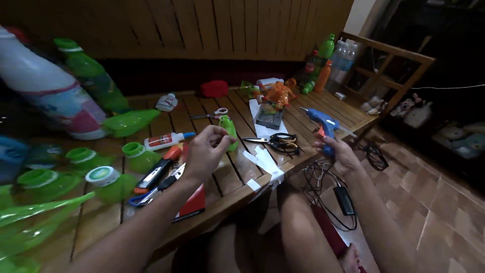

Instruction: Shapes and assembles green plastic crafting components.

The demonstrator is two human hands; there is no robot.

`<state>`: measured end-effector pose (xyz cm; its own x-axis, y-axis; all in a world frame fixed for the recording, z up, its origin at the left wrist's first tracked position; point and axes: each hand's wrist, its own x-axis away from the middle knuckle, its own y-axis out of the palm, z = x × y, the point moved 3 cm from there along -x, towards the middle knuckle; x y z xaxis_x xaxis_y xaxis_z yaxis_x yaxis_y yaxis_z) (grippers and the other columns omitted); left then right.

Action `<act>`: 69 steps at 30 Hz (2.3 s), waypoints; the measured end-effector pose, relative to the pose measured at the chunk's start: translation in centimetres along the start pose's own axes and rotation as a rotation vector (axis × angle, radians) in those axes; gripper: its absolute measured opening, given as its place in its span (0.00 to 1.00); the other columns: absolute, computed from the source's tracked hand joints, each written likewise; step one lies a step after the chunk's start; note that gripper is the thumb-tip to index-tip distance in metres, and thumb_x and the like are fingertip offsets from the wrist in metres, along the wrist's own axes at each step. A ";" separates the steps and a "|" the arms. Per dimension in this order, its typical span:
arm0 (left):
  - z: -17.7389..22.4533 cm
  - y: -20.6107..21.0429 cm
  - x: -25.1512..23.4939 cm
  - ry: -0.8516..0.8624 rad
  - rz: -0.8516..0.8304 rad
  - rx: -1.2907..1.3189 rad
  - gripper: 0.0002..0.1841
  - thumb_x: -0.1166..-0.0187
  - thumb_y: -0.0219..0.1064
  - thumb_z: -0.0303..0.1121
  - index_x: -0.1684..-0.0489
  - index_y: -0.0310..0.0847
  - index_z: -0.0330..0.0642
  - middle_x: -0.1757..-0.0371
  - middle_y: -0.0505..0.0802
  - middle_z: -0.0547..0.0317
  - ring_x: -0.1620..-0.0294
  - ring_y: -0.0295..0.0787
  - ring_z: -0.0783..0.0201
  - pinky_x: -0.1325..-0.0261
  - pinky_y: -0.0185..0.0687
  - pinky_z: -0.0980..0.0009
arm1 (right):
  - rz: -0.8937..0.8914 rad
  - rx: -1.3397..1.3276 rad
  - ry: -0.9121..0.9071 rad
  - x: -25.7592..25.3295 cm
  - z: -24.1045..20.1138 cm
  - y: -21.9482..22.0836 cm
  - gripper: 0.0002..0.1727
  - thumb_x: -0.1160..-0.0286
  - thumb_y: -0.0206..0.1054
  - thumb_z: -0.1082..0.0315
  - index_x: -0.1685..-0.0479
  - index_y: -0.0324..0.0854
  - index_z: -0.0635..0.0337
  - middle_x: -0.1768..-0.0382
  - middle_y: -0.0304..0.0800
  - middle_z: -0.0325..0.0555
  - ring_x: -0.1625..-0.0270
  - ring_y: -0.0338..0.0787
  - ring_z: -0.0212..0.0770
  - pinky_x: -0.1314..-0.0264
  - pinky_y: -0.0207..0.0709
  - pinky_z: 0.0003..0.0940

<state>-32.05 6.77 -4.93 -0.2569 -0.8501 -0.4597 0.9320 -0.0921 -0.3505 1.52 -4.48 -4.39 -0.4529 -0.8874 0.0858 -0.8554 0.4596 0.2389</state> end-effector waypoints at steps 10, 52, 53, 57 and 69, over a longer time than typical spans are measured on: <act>0.2 0.1 -0.1 -0.043 -0.006 0.027 0.11 0.14 0.64 0.29 0.41 0.82 0.33 0.54 0.95 0.53 0.57 0.95 0.67 0.47 0.91 0.66 | -0.492 -0.472 -0.062 1.5 1.9 4.7 0.21 0.27 0.72 0.63 0.35 0.79 0.55 0.52 0.94 0.44 0.72 0.89 0.28 0.69 0.85 0.20; 0.4 0.4 -0.2 -0.025 0.154 0.069 0.06 0.19 0.70 0.29 0.53 0.88 0.38 0.59 0.94 0.60 0.62 0.91 0.77 0.55 0.88 0.80 | -0.450 0.236 -0.439 2.7 6.0 14.2 0.06 0.21 0.67 0.64 0.60 0.81 0.57 0.81 0.88 0.30 0.79 0.89 0.28 0.71 0.88 0.23; 0.4 0.4 -0.2 -0.026 0.155 0.069 0.06 0.19 0.70 0.29 0.53 0.88 0.38 0.60 0.94 0.61 0.63 0.91 0.78 0.55 0.87 0.80 | -0.446 0.243 -0.434 2.7 6.0 14.2 0.07 0.20 0.67 0.64 0.60 0.81 0.57 0.81 0.88 0.30 0.79 0.89 0.28 0.71 0.88 0.23; 0.5 0.4 -0.1 -0.032 0.149 0.072 0.06 0.19 0.70 0.30 0.53 0.88 0.39 0.60 0.94 0.62 0.63 0.90 0.78 0.56 0.87 0.80 | -0.425 0.252 -0.413 2.8 6.0 14.2 0.06 0.21 0.67 0.65 0.60 0.80 0.58 0.83 0.87 0.30 0.81 0.88 0.27 0.73 0.86 0.22; 0.3 0.4 -0.2 -0.023 0.137 0.081 0.06 0.19 0.70 0.30 0.53 0.87 0.39 0.60 0.93 0.63 0.63 0.90 0.78 0.56 0.87 0.81 | -0.373 0.286 -0.440 2.8 5.9 14.4 0.04 0.25 0.68 0.65 0.62 0.82 0.55 0.83 0.84 0.27 0.82 0.85 0.24 0.75 0.84 0.19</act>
<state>-31.54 6.76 -4.70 -0.1210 -0.8692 -0.4795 0.9757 -0.0153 -0.2185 -13.56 -0.19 -6.46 -0.1211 -0.9202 -0.3723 -0.9811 0.1680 -0.0962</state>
